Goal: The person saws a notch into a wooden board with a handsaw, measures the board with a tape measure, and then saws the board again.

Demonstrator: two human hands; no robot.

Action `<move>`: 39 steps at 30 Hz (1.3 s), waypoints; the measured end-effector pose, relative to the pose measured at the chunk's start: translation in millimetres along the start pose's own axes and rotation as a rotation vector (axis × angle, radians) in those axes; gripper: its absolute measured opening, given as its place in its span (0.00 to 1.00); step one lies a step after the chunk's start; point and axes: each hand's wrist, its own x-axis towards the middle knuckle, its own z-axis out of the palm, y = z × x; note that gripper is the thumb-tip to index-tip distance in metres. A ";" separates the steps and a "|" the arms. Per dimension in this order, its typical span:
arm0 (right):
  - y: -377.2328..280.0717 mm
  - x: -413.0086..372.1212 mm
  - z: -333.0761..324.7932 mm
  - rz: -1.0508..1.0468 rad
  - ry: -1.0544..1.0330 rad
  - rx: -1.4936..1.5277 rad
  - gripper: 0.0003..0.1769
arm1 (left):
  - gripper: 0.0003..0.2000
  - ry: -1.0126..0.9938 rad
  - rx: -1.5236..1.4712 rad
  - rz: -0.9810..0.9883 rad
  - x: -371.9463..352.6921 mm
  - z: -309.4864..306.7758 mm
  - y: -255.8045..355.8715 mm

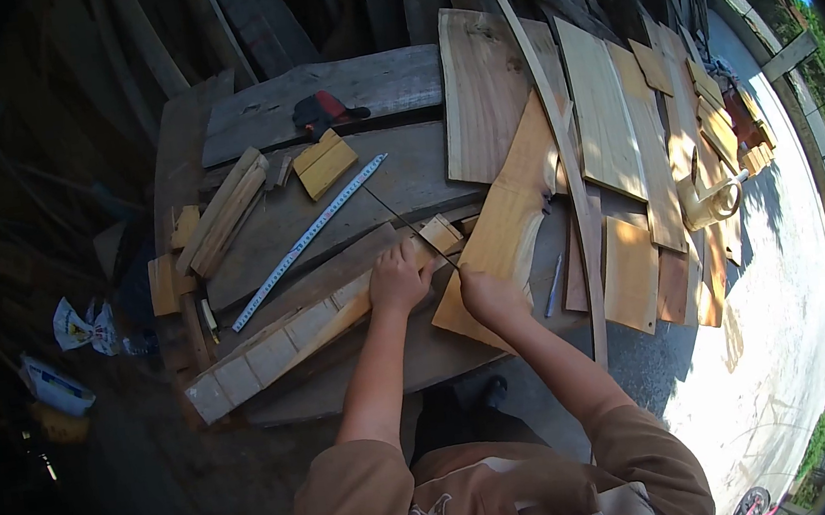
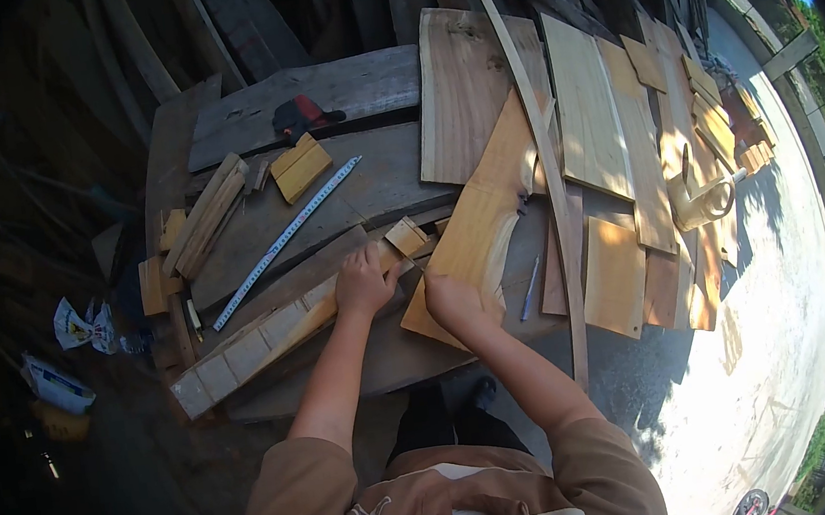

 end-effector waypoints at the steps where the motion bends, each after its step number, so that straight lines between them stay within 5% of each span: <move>1: -7.0 13.3 1.1 -0.068 0.054 0.042 0.09 | 0.23 0.002 0.005 -0.005 0.9 0.7 0.2; 11: 54.1 -95.5 7.0 0.111 -0.081 -0.042 0.06 | 0.22 0.004 -0.011 0.001 -0.1 3.7 -1.7; 18: -3.5 9.0 7.5 -0.028 0.055 0.075 0.08 | 0.23 -0.032 0.023 -0.014 0.1 1.7 0.1; 28: 56.6 -89.7 18.7 0.083 -0.042 -0.047 0.06 | 0.24 0.000 0.001 0.008 -0.1 1.0 0.0; 35: -12.1 -19.8 -21.4 0.034 -0.013 0.031 0.07 | 0.23 0.000 0.010 0.013 1.1 -0.5 1.6; 39: 4.0 6.7 16.9 -0.074 0.108 0.088 0.08 | 0.21 0.013 0.004 0.002 0.8 -1.8 2.2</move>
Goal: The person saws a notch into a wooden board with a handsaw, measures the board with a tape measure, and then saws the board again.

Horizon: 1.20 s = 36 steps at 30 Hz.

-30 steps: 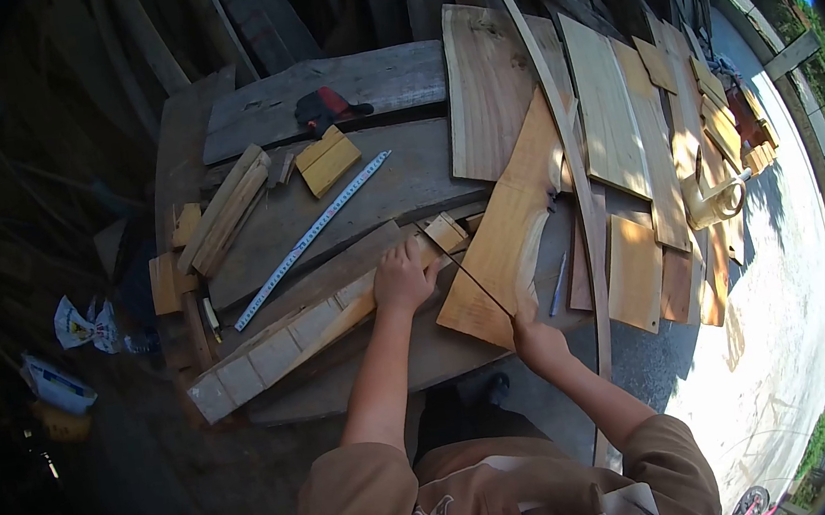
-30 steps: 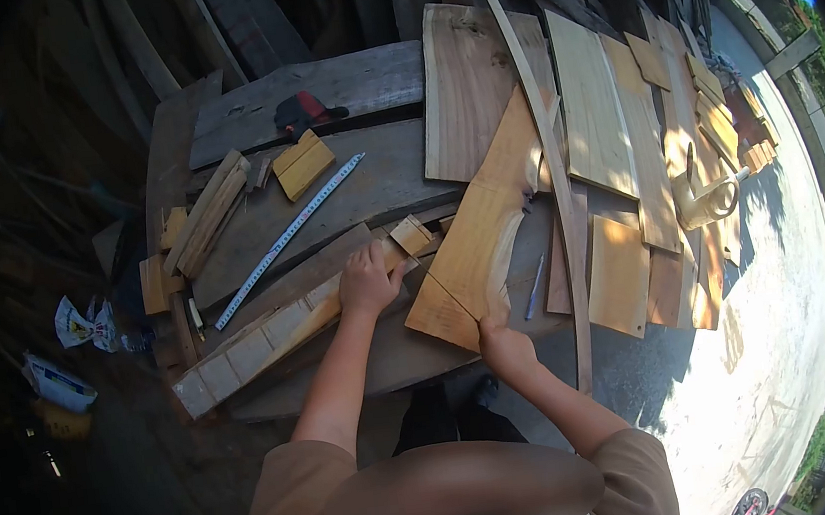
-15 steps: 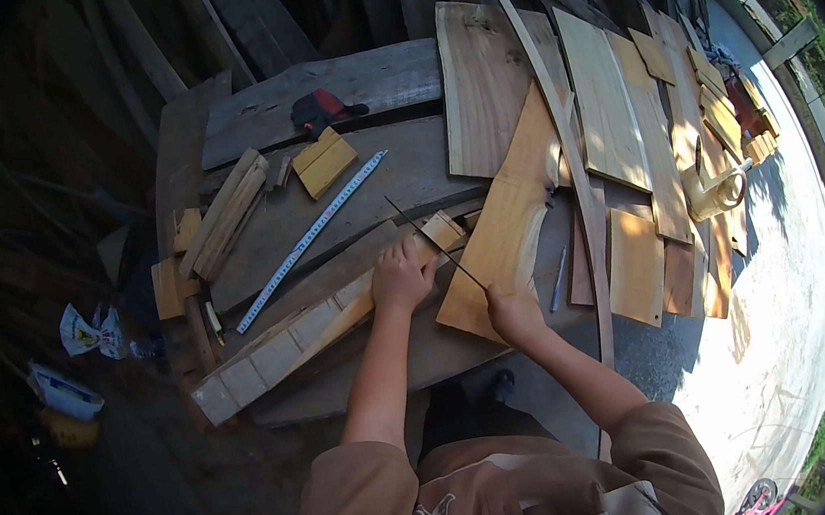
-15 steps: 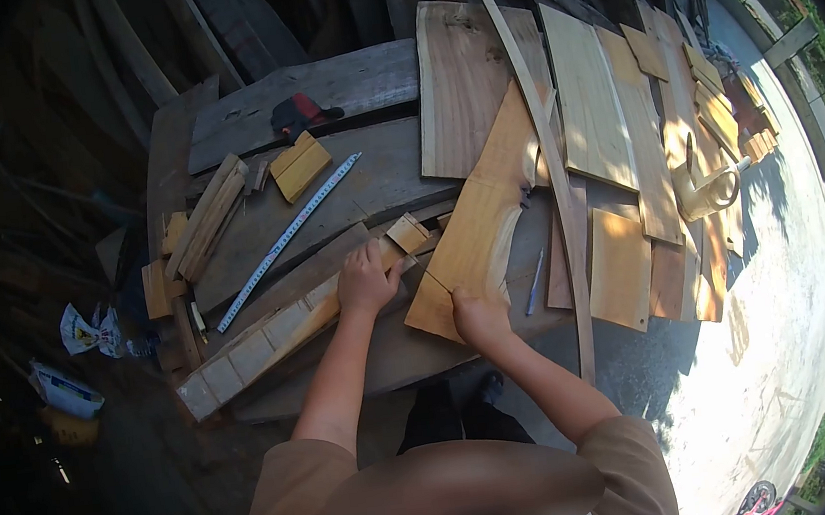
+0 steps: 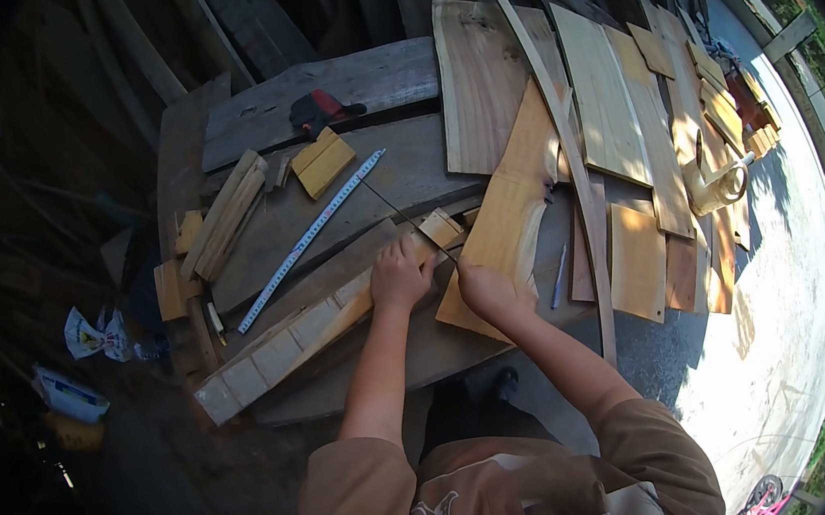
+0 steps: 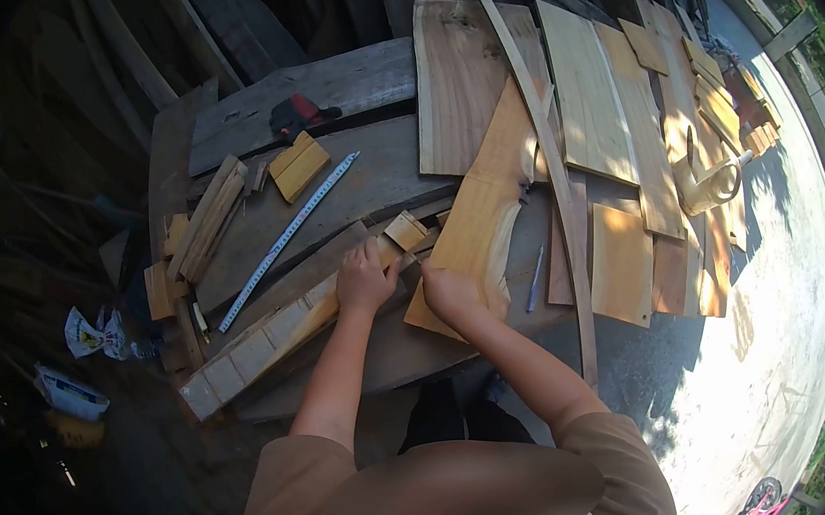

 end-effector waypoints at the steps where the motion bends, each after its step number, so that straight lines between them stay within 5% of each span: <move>1: -0.3 -15.9 -12.2 0.053 -0.052 -0.050 0.08 | 0.21 0.002 0.000 0.002 -0.4 0.0 -1.0; 7: 43.5 -99.0 -11.4 0.158 -0.113 -0.149 0.07 | 0.22 0.017 -0.001 0.008 -0.8 3.3 -2.4; 14: -18.0 -18.7 -30.8 0.107 -0.078 -0.033 0.08 | 0.22 0.021 0.017 0.017 -0.9 1.8 -1.2; 17: -6.9 16.7 8.0 0.013 0.029 -0.002 0.07 | 0.22 0.036 0.001 0.025 -0.1 2.4 -1.0; 20: -18.3 -22.2 -36.9 0.133 -0.125 -0.046 0.07 | 0.22 0.038 -0.009 0.033 0.0 1.8 -1.6; 27: 42.2 -99.0 -20.4 0.177 -0.158 -0.116 0.07 | 0.23 0.045 -0.006 0.018 -2.0 4.9 -3.2; 32: -16.0 -19.5 -34.8 0.065 -0.080 -0.025 0.06 | 0.22 0.023 0.010 0.018 -0.9 2.6 -1.1; 36: -1.2 11.0 8.3 0.006 0.011 0.005 0.07 | 0.21 0.010 -0.002 0.008 -0.3 0.6 -0.2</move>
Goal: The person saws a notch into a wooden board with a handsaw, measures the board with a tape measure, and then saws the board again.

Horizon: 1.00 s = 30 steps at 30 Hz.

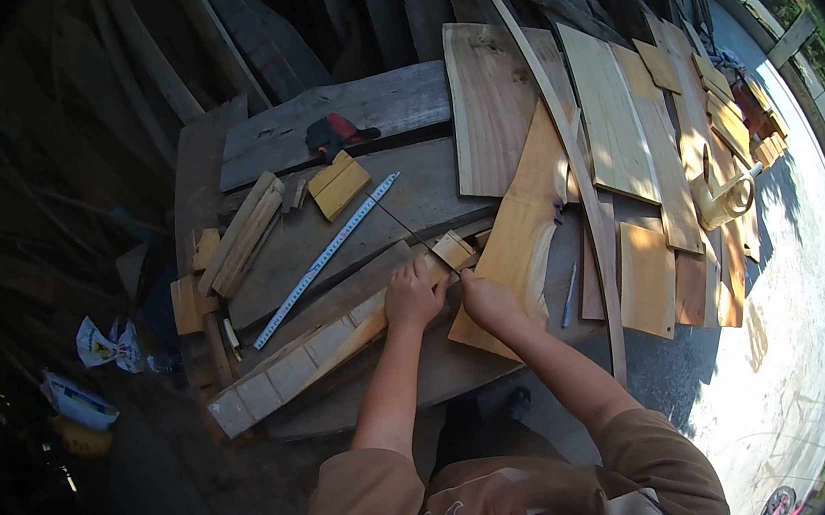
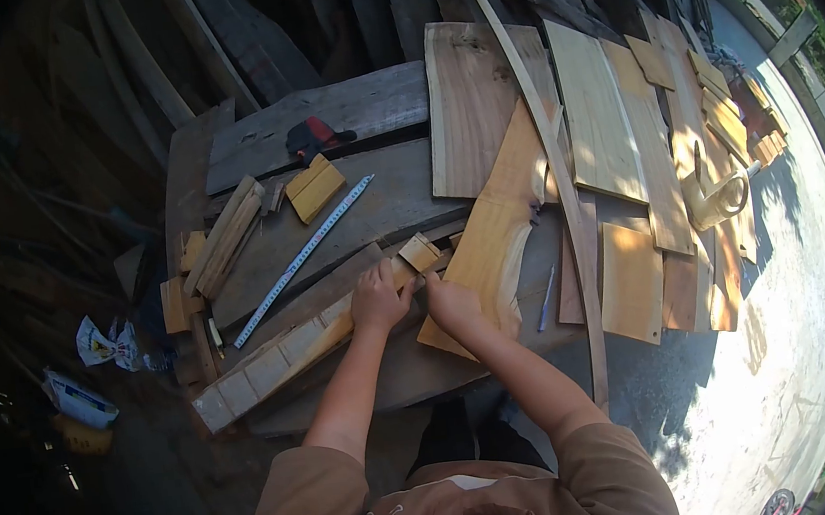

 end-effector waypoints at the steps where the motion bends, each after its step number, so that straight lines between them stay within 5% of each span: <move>1: 0.7 -7.2 -4.9 0.001 -0.023 -0.025 0.06 | 0.21 0.002 -0.001 0.003 0.1 -0.6 -0.1; 8: 47.7 -118.4 -24.8 0.186 -0.161 -0.105 0.07 | 0.23 0.002 -0.001 0.002 -1.8 3.7 -2.8; 18: -5.7 6.2 -4.4 -0.016 0.005 -0.015 0.07 | 0.23 -0.006 0.014 -0.014 -0.8 2.2 -0.8; 21: -15.2 -33.6 -44.7 0.052 -0.049 -0.037 0.06 | 0.23 -0.043 0.028 -0.022 -0.9 2.0 -0.9; 25: 42.2 -103.0 -21.2 0.119 -0.137 -0.158 0.08 | 0.23 -0.010 0.018 -0.026 -1.4 3.9 -2.2; 30: 36.6 -84.9 -21.9 0.098 -0.103 -0.150 0.08 | 0.24 -0.019 0.016 -0.022 -2.2 5.5 -2.5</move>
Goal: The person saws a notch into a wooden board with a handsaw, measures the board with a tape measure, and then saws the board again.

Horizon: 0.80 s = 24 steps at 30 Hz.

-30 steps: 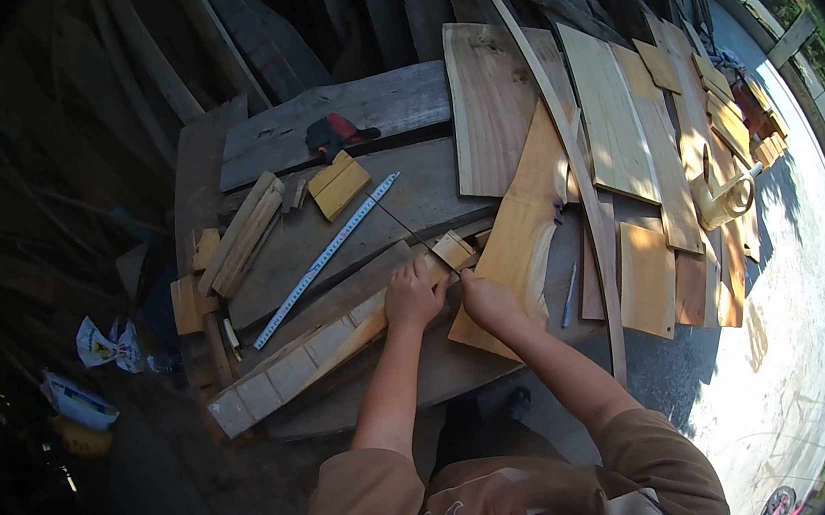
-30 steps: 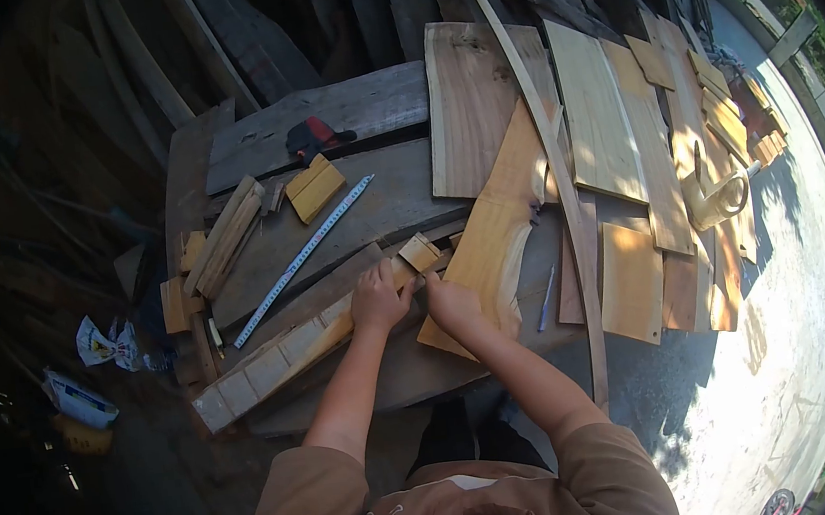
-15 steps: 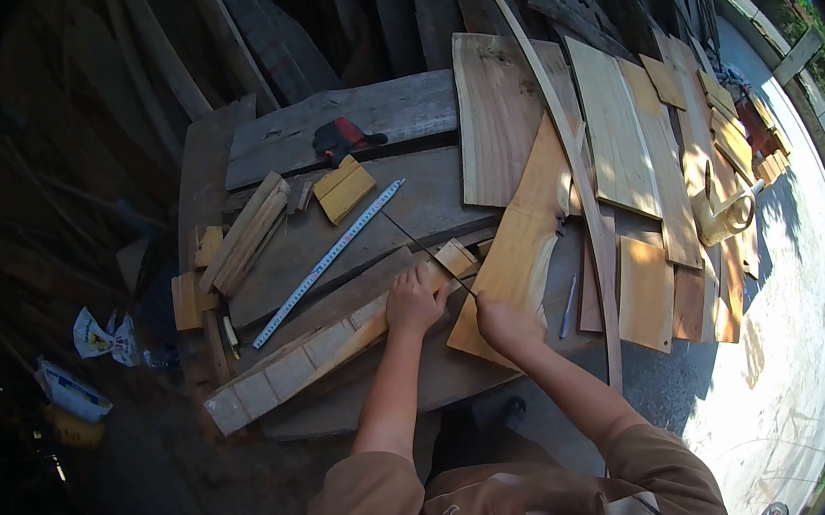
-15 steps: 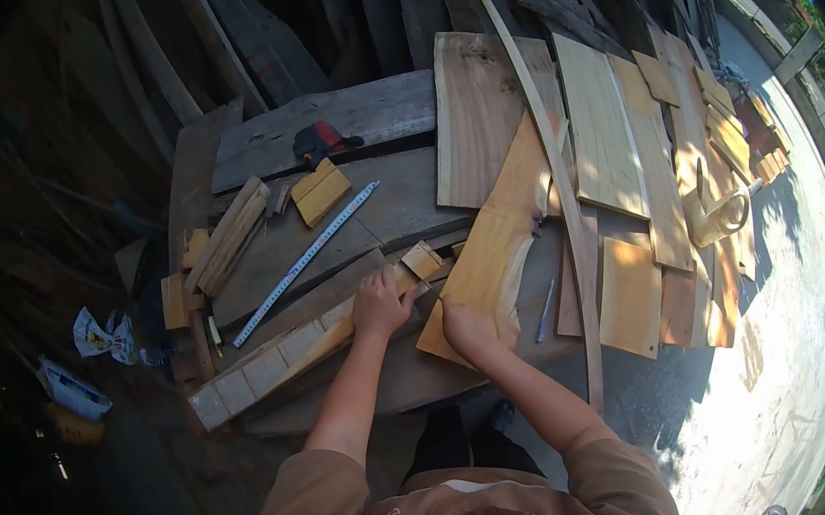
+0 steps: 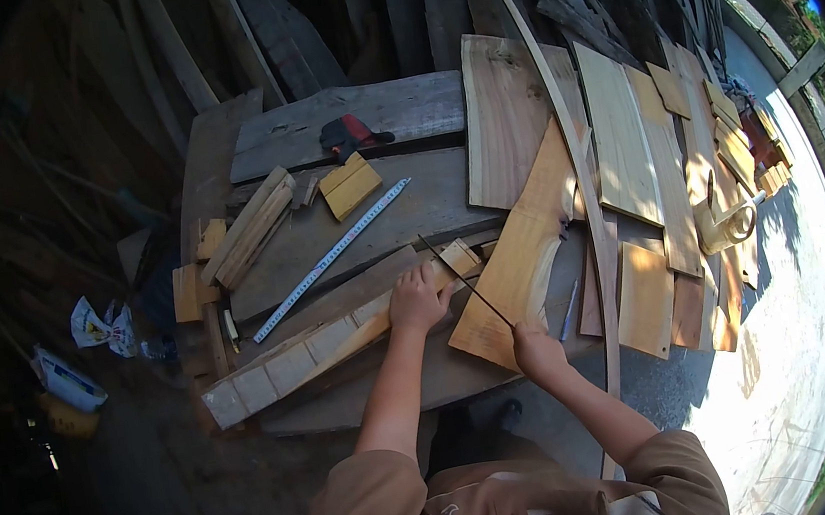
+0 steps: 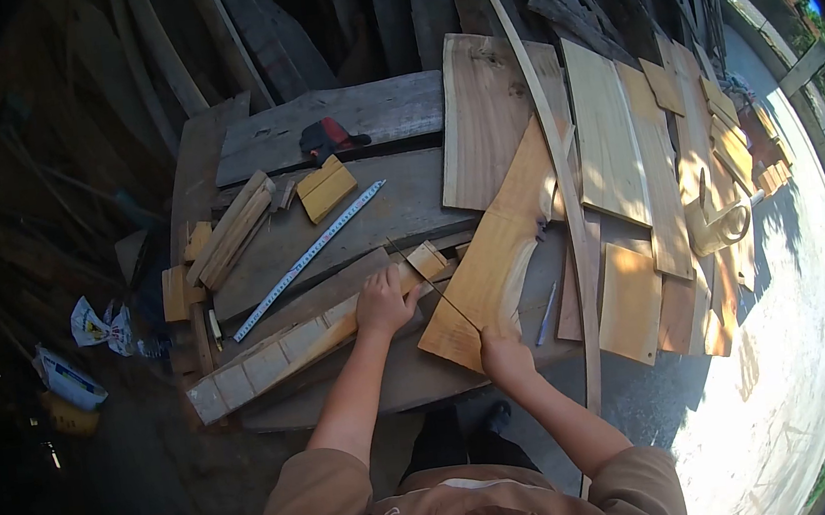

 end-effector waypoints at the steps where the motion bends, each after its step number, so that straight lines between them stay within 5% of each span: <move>1: -10.5 17.5 -2.5 -0.070 0.041 -0.004 0.08 | 0.24 0.003 0.000 -0.005 0.2 -0.4 -0.2; 8: -54.3 83.7 -4.4 -0.116 0.065 0.105 0.08 | 0.25 -0.045 -0.002 -0.024 0.5 -3.9 1.9; 17: -0.4 -27.9 -10.4 0.088 -0.054 0.044 0.08 | 0.25 -0.024 0.003 -0.001 -0.8 -1.0 -0.4; 22: -51.4 42.4 -30.4 0.043 -0.076 0.079 0.09 | 0.25 -0.032 0.010 -0.019 0.1 -2.8 1.8; 24: -53.0 80.1 -5.5 -0.104 0.068 0.153 0.09 | 0.22 0.057 -0.011 0.000 1.3 -5.7 3.9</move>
